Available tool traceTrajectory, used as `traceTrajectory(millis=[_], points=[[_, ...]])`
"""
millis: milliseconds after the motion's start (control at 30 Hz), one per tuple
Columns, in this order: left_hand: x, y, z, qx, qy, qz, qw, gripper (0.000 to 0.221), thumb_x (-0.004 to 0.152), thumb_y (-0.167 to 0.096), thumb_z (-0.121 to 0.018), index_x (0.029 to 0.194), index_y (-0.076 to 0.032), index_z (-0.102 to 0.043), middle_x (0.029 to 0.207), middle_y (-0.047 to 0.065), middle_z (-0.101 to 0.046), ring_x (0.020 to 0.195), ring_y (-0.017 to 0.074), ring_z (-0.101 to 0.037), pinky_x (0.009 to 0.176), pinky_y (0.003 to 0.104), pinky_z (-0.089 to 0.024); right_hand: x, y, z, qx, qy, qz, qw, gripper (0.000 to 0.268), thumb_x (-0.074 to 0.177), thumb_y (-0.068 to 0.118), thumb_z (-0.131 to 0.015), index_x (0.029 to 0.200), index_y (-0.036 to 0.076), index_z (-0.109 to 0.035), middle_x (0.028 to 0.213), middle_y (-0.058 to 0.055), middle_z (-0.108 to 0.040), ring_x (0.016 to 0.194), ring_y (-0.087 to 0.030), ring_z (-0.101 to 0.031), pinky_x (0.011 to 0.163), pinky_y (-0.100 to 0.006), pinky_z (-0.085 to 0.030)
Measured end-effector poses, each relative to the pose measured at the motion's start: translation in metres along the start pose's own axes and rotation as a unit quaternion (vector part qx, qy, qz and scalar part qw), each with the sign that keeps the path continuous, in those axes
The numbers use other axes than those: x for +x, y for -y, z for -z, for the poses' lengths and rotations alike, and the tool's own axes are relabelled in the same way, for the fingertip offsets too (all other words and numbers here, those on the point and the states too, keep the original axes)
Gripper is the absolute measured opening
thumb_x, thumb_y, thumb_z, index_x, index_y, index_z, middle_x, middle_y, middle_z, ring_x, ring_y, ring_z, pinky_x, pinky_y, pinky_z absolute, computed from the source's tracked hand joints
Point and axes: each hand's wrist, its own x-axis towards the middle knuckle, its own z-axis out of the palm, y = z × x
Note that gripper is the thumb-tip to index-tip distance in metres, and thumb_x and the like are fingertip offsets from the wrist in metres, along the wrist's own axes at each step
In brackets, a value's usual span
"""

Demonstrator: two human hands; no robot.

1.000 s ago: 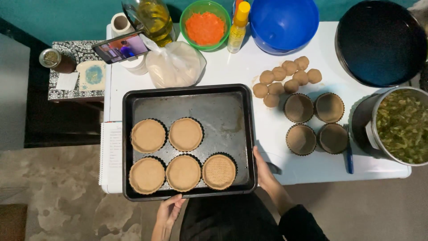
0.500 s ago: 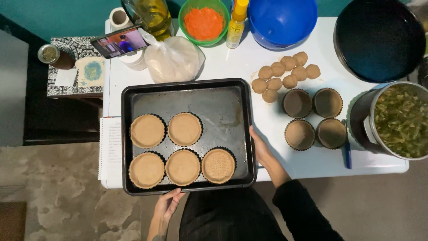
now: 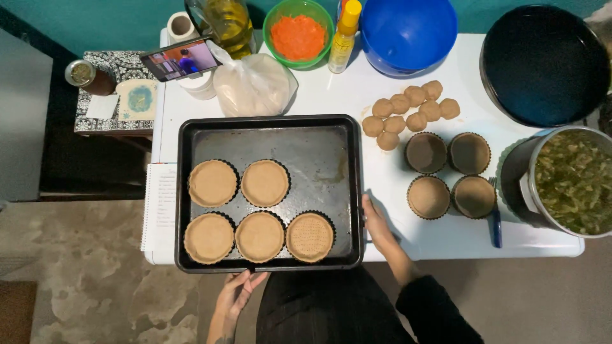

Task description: Pressing dough into molds, pricking the bottom of the crusts with a fork, and arranging them on a baking tray.

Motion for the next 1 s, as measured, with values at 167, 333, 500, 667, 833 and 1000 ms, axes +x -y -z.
traceTrajectory(millis=[167,333,500,667,833,1000], points=[[-0.038,-0.025,-0.045,0.128,-0.032,0.049,0.99,0.036,0.087,-0.002,-0.069,0.122,-0.001,-0.06,0.128,0.012,-0.068,0.124,0.0305,-0.066,0.1,0.056,-0.055,-0.034,0.006,0.079,-0.29,-0.251,0.337,0.86,0.074,0.094,0.047,-0.072,0.149,0.002,-0.049,0.145,-0.018,-0.056,0.131,-0.035,-0.054,0.111,-0.049,-0.045],[-0.049,-0.039,-0.098,0.413,-0.114,0.152,0.891,0.062,0.08,-0.018,-0.08,0.136,-0.01,-0.056,0.138,0.005,-0.065,0.126,0.0221,-0.063,0.094,0.042,-0.058,-0.052,0.044,0.093,-0.42,-0.363,0.248,0.794,0.118,0.063,0.051,-0.093,0.149,-0.001,-0.032,0.144,-0.03,-0.042,0.131,-0.049,-0.043,0.103,-0.061,-0.035],[-0.064,-0.056,-0.156,0.632,-0.097,0.238,0.731,0.074,0.075,-0.042,-0.086,0.136,-0.01,-0.06,0.118,0.007,-0.078,0.095,0.0153,-0.074,0.075,0.031,-0.061,-0.028,0.037,0.096,-0.405,-0.408,0.24,0.782,0.127,0.063,0.06,-0.09,0.158,0.002,-0.028,0.141,-0.035,-0.043,0.121,-0.055,-0.046,0.098,-0.062,-0.041],[-0.082,-0.083,-0.2,0.645,-0.074,0.201,0.734,0.061,0.08,-0.043,-0.081,0.128,-0.009,-0.068,0.095,0.005,-0.078,0.075,0.0117,-0.07,0.067,0.029,-0.056,-0.034,0.037,0.1,-0.438,-0.396,0.191,0.784,0.127,0.058,0.056,-0.095,0.153,0.001,-0.032,0.134,-0.035,-0.043,0.12,-0.053,-0.044,0.096,-0.063,-0.04],[-0.07,-0.106,-0.249,0.646,-0.077,0.018,0.759,0.048,0.082,-0.033,-0.082,0.119,-0.005,-0.072,0.082,0.005,-0.074,0.07,0.0105,-0.065,0.067,0.026,-0.054,-0.089,0.091,0.055,-0.384,-0.327,0.351,0.789,0.117,0.055,0.043,-0.097,0.149,0.0,-0.041,0.134,-0.028,-0.049,0.126,-0.045,-0.046,0.105,-0.056,-0.04],[-0.036,-0.11,-0.306,0.73,-0.097,-0.208,0.644,0.05,0.081,-0.03,-0.081,0.122,-0.005,-0.067,0.101,0.009,-0.076,0.089,0.0198,-0.073,0.077,0.032,-0.057,-0.103,0.168,-0.039,-0.484,-0.008,0.476,0.735,0.115,0.041,0.026,-0.096,0.143,0.005,-0.045,0.137,-0.02,-0.045,0.127,-0.043,-0.042,0.11,-0.051,-0.037]])
